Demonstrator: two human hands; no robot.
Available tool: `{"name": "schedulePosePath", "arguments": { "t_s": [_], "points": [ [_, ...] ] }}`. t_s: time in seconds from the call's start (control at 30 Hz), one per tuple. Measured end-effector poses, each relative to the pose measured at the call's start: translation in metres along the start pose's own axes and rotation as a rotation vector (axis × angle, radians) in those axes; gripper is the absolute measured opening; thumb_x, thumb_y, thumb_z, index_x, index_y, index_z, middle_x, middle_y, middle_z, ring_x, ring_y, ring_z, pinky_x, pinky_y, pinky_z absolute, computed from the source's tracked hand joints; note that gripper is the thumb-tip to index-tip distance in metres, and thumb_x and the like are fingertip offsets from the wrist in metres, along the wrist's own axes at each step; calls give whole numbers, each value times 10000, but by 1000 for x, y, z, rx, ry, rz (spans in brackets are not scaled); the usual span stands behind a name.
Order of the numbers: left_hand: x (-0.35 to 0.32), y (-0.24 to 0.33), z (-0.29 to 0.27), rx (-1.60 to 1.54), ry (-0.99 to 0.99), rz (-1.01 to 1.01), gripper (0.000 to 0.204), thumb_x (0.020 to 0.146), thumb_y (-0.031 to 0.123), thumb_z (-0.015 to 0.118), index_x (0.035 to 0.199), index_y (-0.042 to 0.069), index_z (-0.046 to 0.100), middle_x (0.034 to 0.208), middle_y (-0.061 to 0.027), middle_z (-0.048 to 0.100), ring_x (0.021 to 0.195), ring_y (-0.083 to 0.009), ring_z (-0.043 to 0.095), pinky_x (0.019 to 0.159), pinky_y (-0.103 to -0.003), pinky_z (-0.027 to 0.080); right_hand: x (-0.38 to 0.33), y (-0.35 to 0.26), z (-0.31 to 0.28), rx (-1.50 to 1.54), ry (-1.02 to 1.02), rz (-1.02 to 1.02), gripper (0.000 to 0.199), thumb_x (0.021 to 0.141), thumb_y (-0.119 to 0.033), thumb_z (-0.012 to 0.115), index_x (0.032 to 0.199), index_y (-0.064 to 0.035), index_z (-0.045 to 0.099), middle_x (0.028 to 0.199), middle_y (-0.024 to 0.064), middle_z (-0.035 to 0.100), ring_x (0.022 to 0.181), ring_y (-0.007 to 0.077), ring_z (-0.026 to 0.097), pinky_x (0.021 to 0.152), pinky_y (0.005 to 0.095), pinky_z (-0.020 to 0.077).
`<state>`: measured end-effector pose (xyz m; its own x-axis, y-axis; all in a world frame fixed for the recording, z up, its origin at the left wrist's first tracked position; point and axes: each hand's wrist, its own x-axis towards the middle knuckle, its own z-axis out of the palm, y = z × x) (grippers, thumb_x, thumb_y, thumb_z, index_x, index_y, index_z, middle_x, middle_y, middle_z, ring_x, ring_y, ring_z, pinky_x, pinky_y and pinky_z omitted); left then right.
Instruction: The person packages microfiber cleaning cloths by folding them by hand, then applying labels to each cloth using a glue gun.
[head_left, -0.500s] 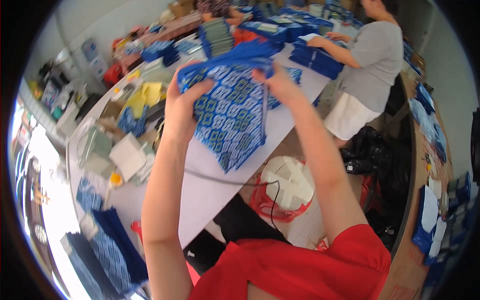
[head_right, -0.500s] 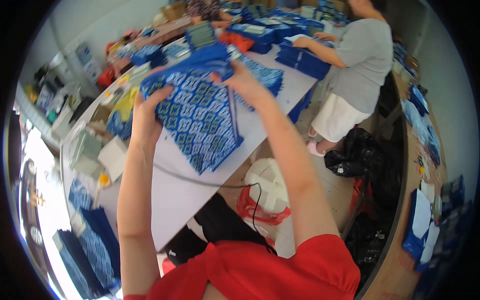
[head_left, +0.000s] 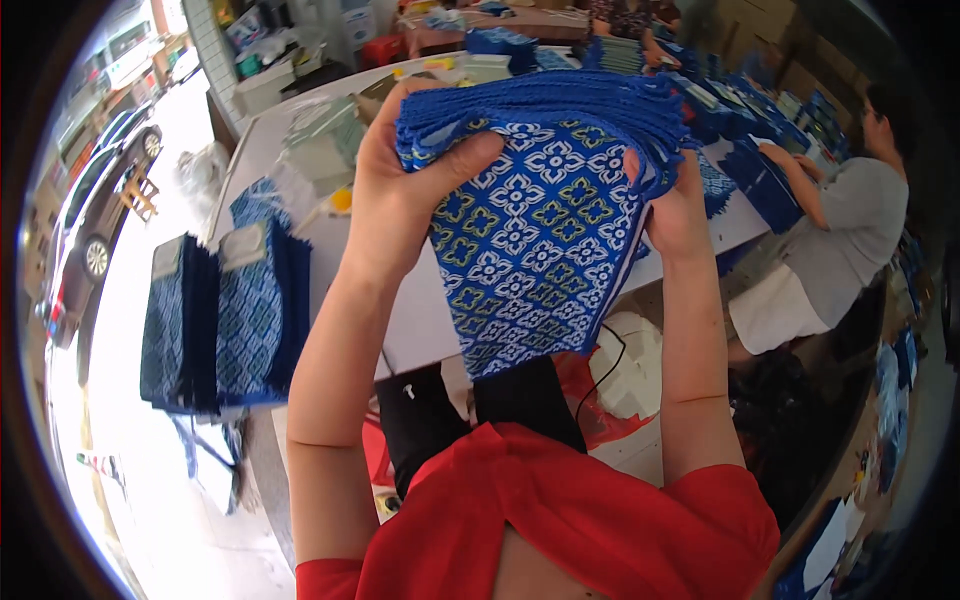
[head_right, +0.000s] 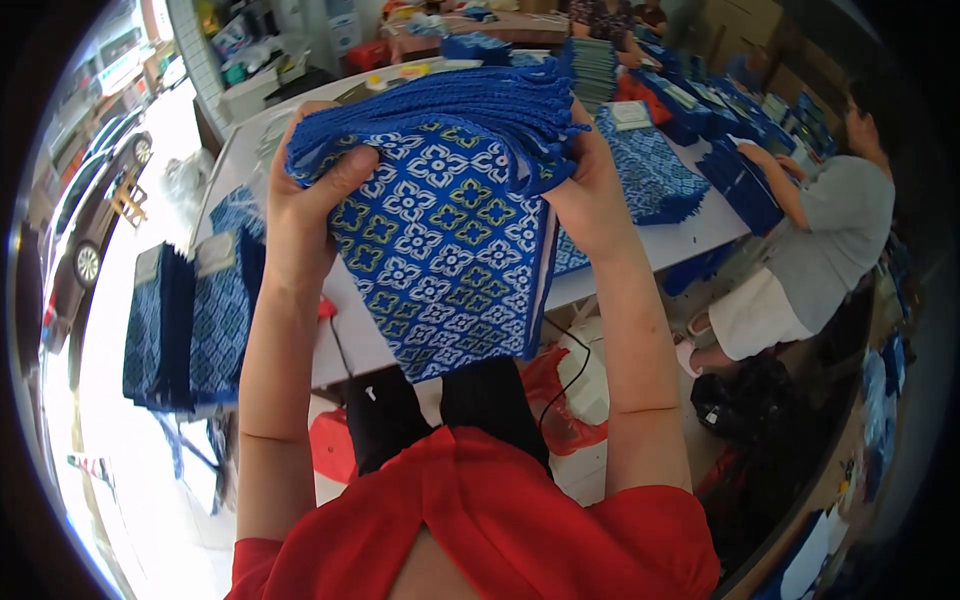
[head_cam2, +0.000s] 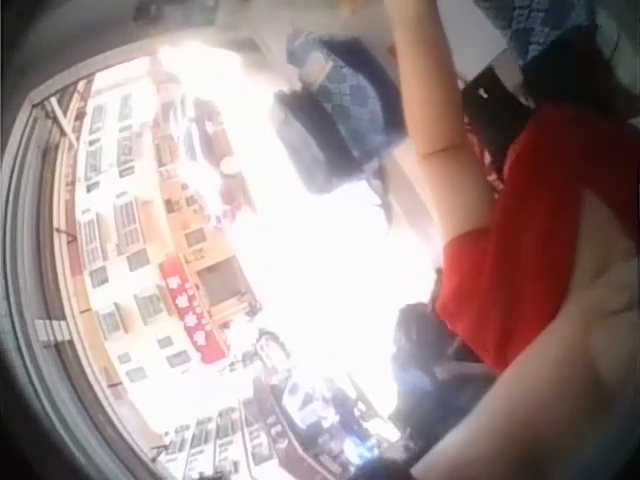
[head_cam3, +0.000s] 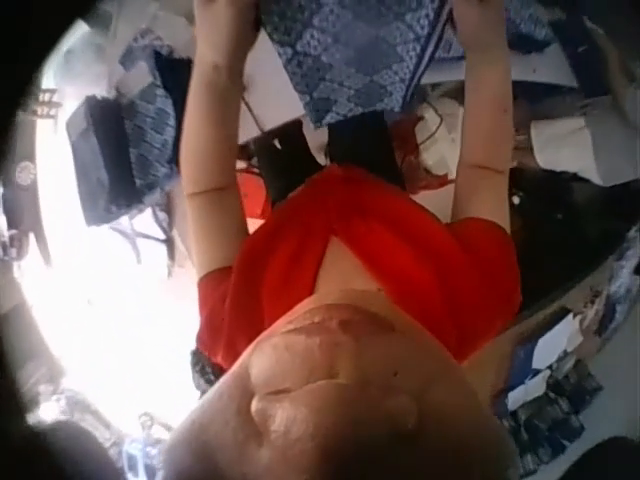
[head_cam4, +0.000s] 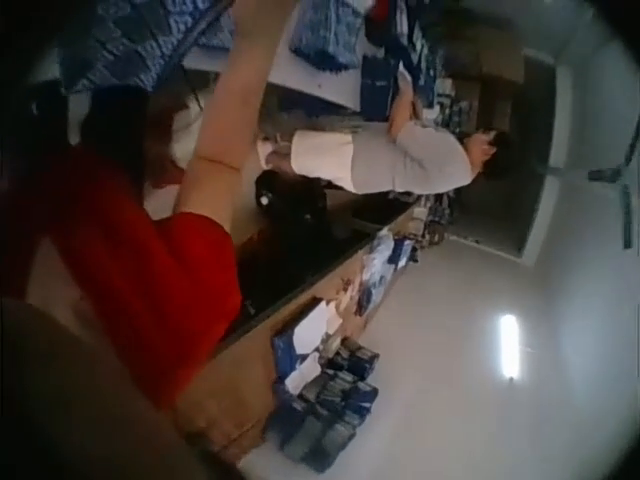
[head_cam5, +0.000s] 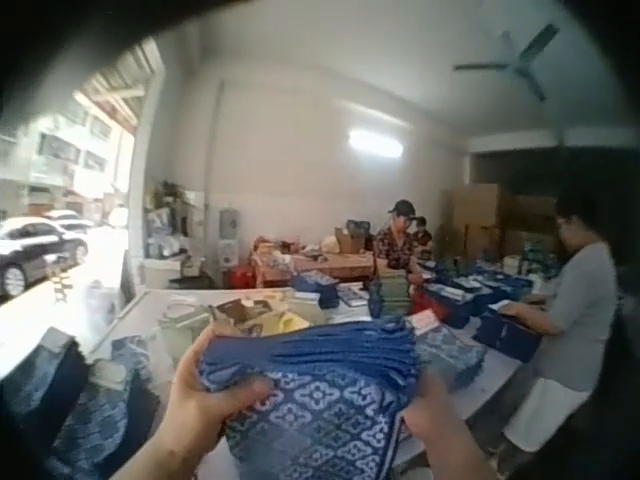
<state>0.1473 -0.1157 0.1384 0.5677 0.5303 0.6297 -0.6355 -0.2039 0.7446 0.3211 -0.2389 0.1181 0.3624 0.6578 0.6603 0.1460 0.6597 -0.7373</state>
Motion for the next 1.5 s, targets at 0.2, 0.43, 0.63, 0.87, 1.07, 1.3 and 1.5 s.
{"name": "schedulePosePath", "arguments": {
  "t_s": [0.2,0.43,0.63,0.87,1.07,1.3,1.5],
  "points": [
    [-43,51,-26,368,103,-14,493,674,213,720,1076,27,503,867,-81,602,764,-170,607,678,-250,504,-15,3,38,239,-204,36,415,771,-56,584,1160,-26,444,1012,74,584,905,150,573,791,264,463],
    [-43,-9,-97,320,316,-433,543,693,260,711,1054,-72,478,891,-144,600,747,-181,614,693,-261,515,13,92,74,217,-81,648,340,780,-151,607,1058,16,507,973,109,600,814,175,601,724,285,491],
    [-67,-178,-168,297,548,-954,576,667,221,730,1079,-93,477,949,-183,588,822,-217,601,733,-309,493,-32,285,48,-7,70,1043,350,761,-165,644,1014,48,531,927,120,610,785,204,592,701,297,475],
    [-63,-227,-200,758,636,-889,538,656,297,707,980,-93,527,966,-222,578,893,-297,579,758,-355,443,-29,303,63,-625,13,683,406,750,-246,637,1032,28,539,943,134,608,822,213,588,729,301,447],
    [-51,-236,-218,764,567,-765,571,692,310,688,1024,-112,495,923,-197,589,792,-256,599,696,-332,477,-10,321,70,-780,6,590,440,754,-304,619,1042,15,527,970,181,595,888,316,576,769,368,450],
    [-56,-192,-163,1743,437,319,250,798,112,541,1001,-8,457,792,-154,596,705,-376,564,644,-366,474,-19,343,51,-1119,84,20,414,787,-318,574,1066,-15,533,938,142,610,852,278,592,747,353,459],
    [-160,-118,-76,1312,-338,-223,372,757,263,608,1033,19,560,1105,-130,546,1123,-287,448,968,-416,316,-26,275,41,-885,-104,322,167,809,-168,533,861,-20,591,876,149,598,790,271,584,677,320,462]
  ]
}}
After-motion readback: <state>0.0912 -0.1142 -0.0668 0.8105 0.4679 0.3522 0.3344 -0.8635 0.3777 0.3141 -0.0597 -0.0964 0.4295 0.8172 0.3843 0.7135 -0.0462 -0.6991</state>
